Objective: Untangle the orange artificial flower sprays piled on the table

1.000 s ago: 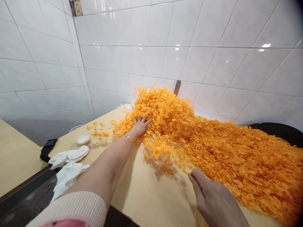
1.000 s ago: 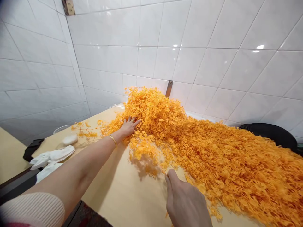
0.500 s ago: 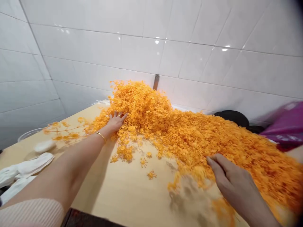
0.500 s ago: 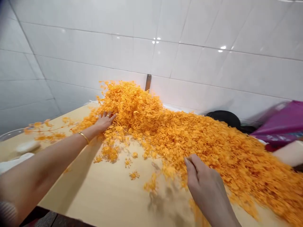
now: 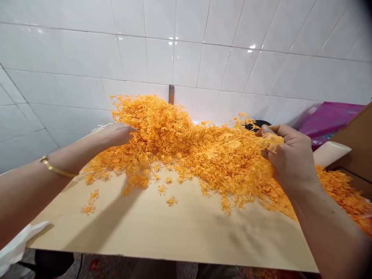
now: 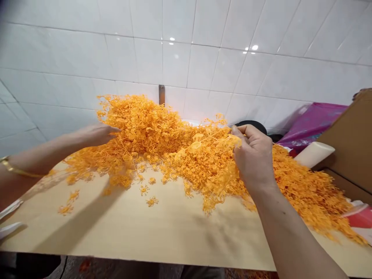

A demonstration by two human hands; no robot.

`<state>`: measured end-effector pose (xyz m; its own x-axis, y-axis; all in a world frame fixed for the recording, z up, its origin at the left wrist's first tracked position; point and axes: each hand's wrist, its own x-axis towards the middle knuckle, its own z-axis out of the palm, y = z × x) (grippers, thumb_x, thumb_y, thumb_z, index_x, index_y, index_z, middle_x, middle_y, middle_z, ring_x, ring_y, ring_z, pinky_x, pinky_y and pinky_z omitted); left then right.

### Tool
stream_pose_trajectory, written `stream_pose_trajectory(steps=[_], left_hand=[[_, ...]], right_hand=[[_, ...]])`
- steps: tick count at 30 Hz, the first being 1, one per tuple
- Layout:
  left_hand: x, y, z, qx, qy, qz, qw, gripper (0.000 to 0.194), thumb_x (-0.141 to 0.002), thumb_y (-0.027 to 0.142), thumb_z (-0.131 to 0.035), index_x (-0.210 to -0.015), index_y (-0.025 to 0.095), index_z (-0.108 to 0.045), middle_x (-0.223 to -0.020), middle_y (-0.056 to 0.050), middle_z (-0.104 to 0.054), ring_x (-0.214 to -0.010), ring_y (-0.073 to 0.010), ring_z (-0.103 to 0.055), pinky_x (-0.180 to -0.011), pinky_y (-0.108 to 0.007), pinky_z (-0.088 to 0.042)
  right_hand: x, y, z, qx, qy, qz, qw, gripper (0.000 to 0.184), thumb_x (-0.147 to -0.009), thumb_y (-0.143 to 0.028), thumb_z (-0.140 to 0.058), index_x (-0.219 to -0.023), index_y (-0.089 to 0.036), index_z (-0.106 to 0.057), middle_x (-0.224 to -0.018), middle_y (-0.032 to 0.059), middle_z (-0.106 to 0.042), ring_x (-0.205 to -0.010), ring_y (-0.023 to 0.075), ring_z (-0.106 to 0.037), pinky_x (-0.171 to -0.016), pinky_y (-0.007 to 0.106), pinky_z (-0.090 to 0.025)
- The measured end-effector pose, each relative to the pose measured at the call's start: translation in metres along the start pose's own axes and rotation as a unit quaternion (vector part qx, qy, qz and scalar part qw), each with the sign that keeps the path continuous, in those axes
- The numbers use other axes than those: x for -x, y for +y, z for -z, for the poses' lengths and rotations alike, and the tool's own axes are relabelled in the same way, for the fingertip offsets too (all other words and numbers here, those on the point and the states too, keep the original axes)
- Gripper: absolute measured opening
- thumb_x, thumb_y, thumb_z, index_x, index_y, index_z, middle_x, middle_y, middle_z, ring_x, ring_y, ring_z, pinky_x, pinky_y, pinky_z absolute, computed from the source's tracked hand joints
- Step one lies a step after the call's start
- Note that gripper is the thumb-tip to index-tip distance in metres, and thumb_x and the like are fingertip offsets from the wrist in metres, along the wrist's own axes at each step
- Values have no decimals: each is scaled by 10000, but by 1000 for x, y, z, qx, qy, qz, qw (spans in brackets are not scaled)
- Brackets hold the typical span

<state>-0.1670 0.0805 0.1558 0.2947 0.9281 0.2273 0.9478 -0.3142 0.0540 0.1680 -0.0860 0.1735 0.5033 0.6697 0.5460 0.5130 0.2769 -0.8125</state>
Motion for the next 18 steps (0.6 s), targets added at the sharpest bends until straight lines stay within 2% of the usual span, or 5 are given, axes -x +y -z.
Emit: stream_pose_trajectory(steps=[3, 6, 9, 12, 18], left_hand=[[47, 42, -9, -5, 31, -28, 999, 454, -842, 351, -263, -1203, 134, -432, -1015, -96, -568, -933, -280, -514, -794, -440, -352], [97, 76, -55, 90, 0, -191, 977, 551, -785, 488, -325, -1294, 281, -292, -1292, -66, -373, -1148, -278, -361, -898, -379, -325], [123, 96, -107, 116, -66, -279, 951, 763, -673, 627, -396, -1327, 310, -164, -1407, -54, -124, -1258, -349, -73, -963, -497, -195], [118, 124, -135, 133, -74, -263, 953, 948, -556, 724, -415, -1337, 295, -92, -1413, -90, 44, -1245, -392, 45, -942, -578, -99], [74, 226, -144, 187, -78, -247, 948, 1125, -351, 803, -441, -1321, 349, -97, -1408, -100, 82, -1196, -460, 144, -828, -694, -78]], right_hand=[[2, -2, 6, -26, 10, -14, 1000, 181, -733, -334, -539, -622, -193, -515, -449, -53, -266, -377, 56, -210, -355, 223, -120], [4, 3, 13, -32, 14, -13, 999, 173, -729, -340, -544, -631, -198, -527, -449, -49, -279, -376, 61, -214, -355, 229, -111], [4, 8, 20, -28, 29, -6, 999, 163, -726, -344, -547, -647, -201, -538, -454, -48, -287, -378, 64, -218, -356, 231, -111], [1, 13, 24, -30, 33, -6, 999, 167, -727, -343, -542, -648, -196, -535, -463, -49, -299, -380, 60, -221, -354, 223, -121], [-7, 35, 36, -27, 42, -8, 999, 214, -729, -406, -523, -709, -193, -540, -498, -50, -356, -390, 54, -252, -358, 202, -165]])
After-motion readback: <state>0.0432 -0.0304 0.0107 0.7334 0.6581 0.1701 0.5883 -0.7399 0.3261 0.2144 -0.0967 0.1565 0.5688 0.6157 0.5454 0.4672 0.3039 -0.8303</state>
